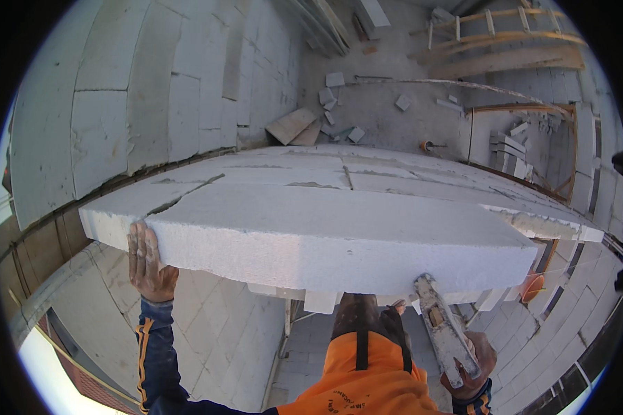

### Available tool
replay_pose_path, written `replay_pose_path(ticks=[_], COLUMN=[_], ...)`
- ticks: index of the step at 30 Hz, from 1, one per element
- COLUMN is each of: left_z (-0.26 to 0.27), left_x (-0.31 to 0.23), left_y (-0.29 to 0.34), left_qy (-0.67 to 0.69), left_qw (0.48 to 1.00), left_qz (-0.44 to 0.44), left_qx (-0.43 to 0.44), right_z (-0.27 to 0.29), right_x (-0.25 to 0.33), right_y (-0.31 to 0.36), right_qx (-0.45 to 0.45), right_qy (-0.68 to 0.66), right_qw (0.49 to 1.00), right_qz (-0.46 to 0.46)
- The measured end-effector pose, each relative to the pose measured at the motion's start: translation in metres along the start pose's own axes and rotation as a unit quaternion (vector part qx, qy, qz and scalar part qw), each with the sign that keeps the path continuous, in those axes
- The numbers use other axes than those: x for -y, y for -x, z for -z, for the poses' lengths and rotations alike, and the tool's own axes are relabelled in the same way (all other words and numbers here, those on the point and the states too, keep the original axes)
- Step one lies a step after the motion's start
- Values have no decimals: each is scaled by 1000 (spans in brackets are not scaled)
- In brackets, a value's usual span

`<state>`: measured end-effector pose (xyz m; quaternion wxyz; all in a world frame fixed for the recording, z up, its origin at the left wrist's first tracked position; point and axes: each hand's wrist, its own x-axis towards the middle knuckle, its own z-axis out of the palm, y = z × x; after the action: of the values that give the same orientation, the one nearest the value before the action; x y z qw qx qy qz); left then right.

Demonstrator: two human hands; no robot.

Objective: The person places white blocks onto a wall, using a hammer to tap them into position. He repeatedly picks up blocks, aligns them, and taps them to secure them in place.

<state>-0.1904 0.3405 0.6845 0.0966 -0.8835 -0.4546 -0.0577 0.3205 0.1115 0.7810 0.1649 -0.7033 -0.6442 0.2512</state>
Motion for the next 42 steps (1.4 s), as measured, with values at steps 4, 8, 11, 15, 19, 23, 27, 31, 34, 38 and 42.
replay_pose_path(ticks=[4,8,11,15,19,23,27,31,34,38,42], left_z=[0,-6,-6,-11,-11,5,25,23,23,23,15], left_x=[-2,0,4,7,4,-23,-123,-275,-360,-396,-398], left_y=[0,0,3,7,2,-20,-49,-94,-120,-131,-131], left_qy=[7,-12,3,-19,-13,-68,-22,155,208,191,154], left_qw=[1000,1000,1000,1000,1000,997,998,980,972,974,978], left_qz=[11,5,0,-5,-16,-6,25,-113,-109,-65,-65], left_qx=[3,-15,-11,-23,-21,-19,-50,-60,-29,-107,-128], right_z=[10,17,19,20,23,19,3,-26,-52,-78,-97], right_x=[6,8,6,0,-6,-15,-32,-61,-91,-135,-181], right_y=[-6,-15,-19,-17,-3,37,95,153,200,274,338], right_qx=[11,-23,-47,-64,-38,-72,-48,-32,-21,8,43], right_qy=[0,-20,-6,7,-4,-102,-199,-213,-165,-119,-104], right_qw=[1000,1000,999,998,999,992,970,929,909,874,852], right_qz=[-3,9,15,28,17,-5,-135,-300,-381,-471,-511])
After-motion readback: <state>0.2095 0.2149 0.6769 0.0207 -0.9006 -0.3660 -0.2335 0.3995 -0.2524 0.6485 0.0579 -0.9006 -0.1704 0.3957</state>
